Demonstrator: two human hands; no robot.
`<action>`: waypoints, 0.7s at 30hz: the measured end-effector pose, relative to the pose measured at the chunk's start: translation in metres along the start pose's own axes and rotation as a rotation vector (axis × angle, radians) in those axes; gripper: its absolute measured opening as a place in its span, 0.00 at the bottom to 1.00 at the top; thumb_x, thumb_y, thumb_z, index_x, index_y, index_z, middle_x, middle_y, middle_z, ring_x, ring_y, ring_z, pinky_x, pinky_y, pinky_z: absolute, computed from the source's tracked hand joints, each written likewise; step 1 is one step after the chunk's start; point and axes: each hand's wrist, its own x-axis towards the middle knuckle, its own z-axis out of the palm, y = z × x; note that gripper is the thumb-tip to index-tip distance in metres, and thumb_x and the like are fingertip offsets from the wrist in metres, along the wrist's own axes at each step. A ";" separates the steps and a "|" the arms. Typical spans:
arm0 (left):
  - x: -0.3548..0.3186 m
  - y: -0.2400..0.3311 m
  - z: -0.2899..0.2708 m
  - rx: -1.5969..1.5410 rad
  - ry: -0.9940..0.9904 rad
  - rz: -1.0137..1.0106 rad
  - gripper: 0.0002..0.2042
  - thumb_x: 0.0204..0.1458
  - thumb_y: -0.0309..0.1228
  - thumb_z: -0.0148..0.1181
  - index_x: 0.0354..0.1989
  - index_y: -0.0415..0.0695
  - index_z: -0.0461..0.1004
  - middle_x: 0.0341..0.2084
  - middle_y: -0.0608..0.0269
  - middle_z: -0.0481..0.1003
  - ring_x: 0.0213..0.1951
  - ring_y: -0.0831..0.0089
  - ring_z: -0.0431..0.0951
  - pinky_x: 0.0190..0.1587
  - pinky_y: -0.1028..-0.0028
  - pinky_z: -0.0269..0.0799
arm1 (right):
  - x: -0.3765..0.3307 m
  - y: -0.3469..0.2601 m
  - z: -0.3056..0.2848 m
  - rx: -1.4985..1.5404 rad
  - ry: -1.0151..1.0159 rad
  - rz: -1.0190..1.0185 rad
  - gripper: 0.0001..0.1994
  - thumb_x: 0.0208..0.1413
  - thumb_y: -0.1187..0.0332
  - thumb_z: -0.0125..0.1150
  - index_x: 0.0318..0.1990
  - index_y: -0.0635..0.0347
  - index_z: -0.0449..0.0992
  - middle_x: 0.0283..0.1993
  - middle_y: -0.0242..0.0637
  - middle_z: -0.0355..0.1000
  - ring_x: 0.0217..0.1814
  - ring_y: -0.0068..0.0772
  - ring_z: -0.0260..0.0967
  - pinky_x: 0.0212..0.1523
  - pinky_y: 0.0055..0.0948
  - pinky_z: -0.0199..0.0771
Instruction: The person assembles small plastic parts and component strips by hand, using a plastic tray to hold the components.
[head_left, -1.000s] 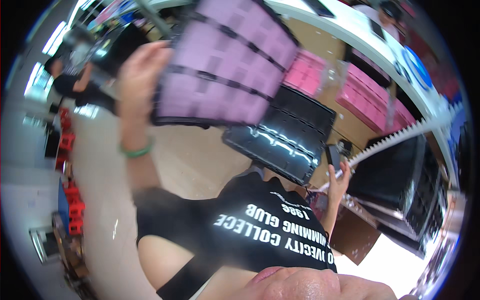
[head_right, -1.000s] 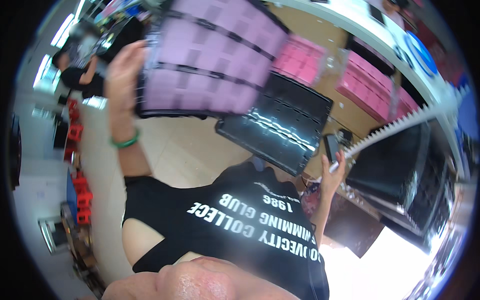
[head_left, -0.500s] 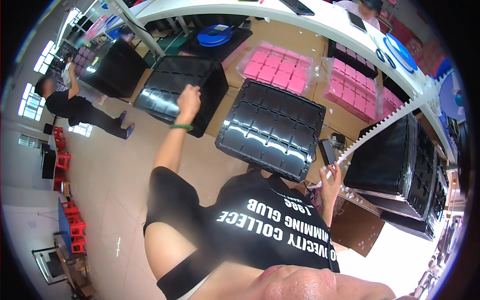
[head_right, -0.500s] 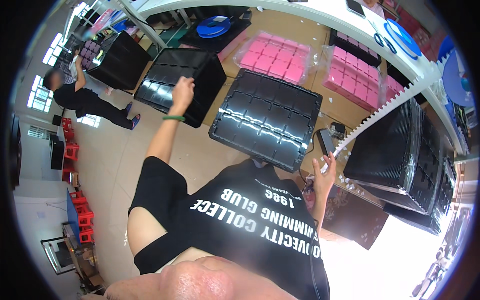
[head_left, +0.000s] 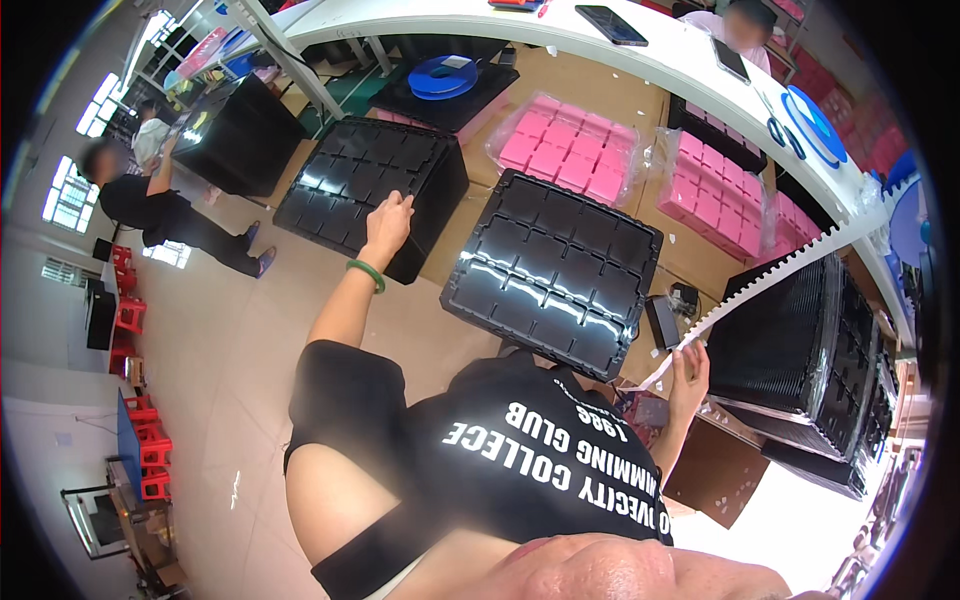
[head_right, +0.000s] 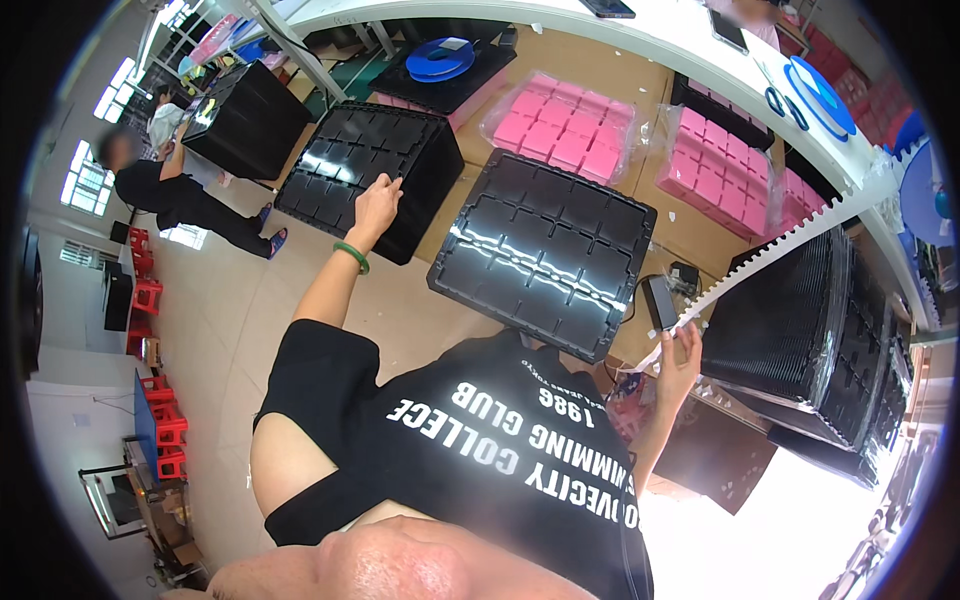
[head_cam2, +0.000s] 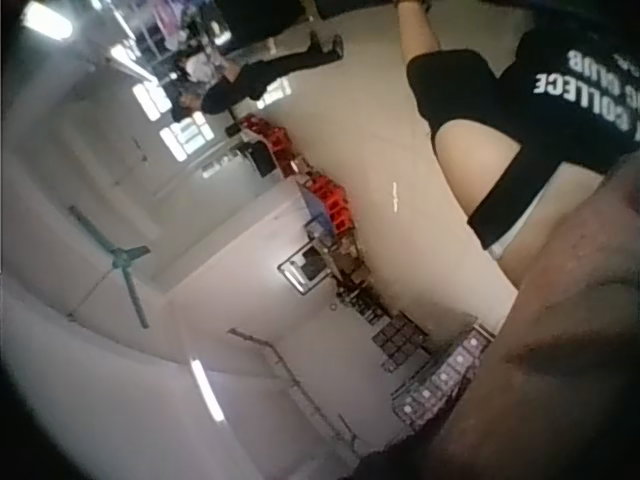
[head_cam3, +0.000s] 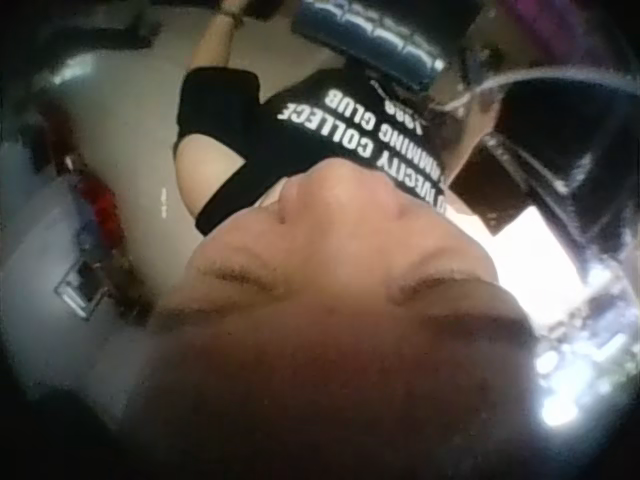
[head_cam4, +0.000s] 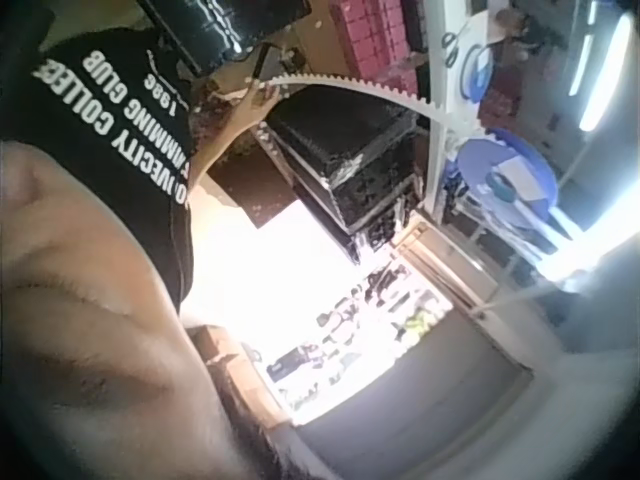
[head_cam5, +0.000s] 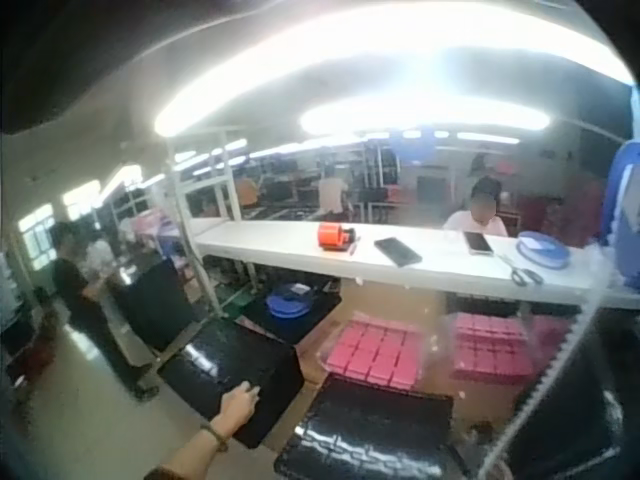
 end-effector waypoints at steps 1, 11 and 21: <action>0.007 0.004 -0.005 0.026 -0.057 -0.019 0.09 0.55 0.33 0.56 0.41 0.45 0.76 0.32 0.57 0.71 0.35 0.58 0.78 0.34 0.61 0.74 | 0.006 0.002 -0.003 -0.011 0.019 -0.012 0.26 0.55 0.65 0.65 0.60 0.64 0.66 0.51 0.44 0.72 0.56 0.32 0.68 0.58 0.30 0.63; 0.019 0.008 -0.013 0.188 -0.327 -0.036 0.15 0.53 0.36 0.57 0.50 0.50 0.71 0.38 0.54 0.72 0.39 0.54 0.78 0.36 0.56 0.75 | 0.041 0.021 -0.025 0.028 0.060 -0.138 0.22 0.54 0.66 0.65 0.55 0.65 0.71 0.49 0.43 0.74 0.54 0.30 0.70 0.58 0.28 0.63; 0.013 0.271 -0.016 -0.878 -0.217 0.307 0.21 0.51 0.35 0.61 0.53 0.41 0.72 0.48 0.51 0.70 0.49 0.57 0.72 0.49 0.65 0.71 | 0.157 0.051 -0.020 -0.308 0.055 -0.239 0.26 0.45 0.56 0.70 0.50 0.61 0.75 0.48 0.47 0.75 0.51 0.43 0.72 0.52 0.37 0.69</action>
